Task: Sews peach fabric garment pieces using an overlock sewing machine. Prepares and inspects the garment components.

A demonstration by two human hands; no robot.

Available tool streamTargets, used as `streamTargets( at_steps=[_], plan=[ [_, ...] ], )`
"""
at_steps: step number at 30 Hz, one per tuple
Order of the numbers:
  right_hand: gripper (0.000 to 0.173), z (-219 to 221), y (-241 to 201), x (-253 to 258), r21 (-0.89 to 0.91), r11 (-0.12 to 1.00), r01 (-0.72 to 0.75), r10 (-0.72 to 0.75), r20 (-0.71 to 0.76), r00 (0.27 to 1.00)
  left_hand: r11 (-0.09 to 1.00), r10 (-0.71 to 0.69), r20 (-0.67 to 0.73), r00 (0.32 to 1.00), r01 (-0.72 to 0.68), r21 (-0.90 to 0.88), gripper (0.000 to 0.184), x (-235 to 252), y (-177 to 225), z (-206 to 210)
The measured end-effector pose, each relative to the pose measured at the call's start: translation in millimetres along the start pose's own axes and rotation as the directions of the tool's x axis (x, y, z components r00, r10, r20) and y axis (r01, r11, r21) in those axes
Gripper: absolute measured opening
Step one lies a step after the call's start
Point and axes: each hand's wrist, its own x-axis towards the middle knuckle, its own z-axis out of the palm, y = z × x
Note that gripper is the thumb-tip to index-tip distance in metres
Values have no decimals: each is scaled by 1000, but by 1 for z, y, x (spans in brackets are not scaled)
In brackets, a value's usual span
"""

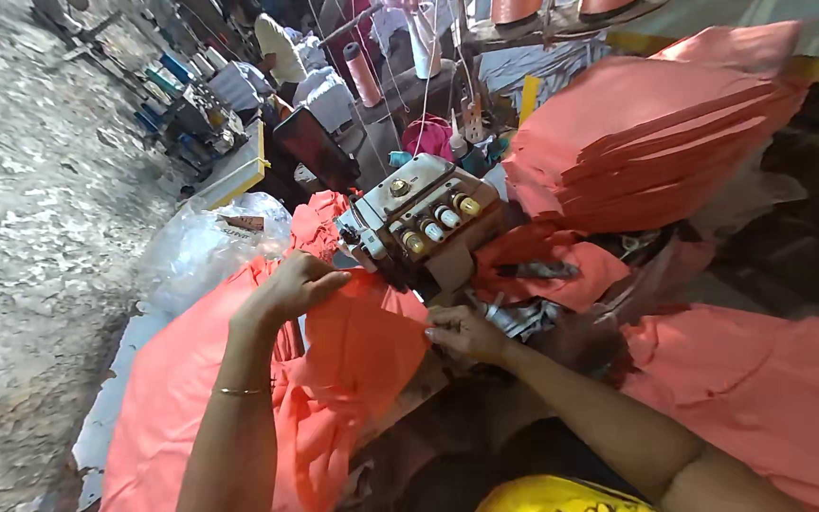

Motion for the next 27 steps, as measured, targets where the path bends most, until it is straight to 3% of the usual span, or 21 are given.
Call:
streamTargets(
  at_steps=[3,6,11,15,18,20,23,25,27],
  plan=[
    [29,0,2,0,-22,1000,22,-23,-24,999,990,-42,2,999,42,-137,27,3,-6,4],
    [30,2,6,1,-31,998,61,-62,-28,998,968,-47,55,997,59,-243,28,7,-15,12],
    [29,2,8,0,-45,996,71,-73,-33,997,976,-41,144,989,70,-205,10,6,-2,17],
    [30,0,4,1,-65,997,47,-47,0,999,973,163,61,985,-151,-176,20,-2,6,30],
    [25,0,4,1,-88,994,60,-60,0,998,907,323,-45,945,-323,-271,17,-6,12,50],
    [21,-1,2,0,-102,993,65,-66,-5,998,859,357,-121,926,-376,-347,15,-11,24,71],
    [18,-1,3,-2,-91,992,85,-85,4,996,905,187,-149,971,-230,-358,13,-23,54,106],
    [16,-1,5,-4,-84,990,114,-113,14,993,971,33,-150,988,-67,-229,14,-29,77,124],
    [17,1,7,-7,-102,985,137,-138,-3,990,997,-26,-232,972,8,-78,14,-30,91,142]
  ],
)
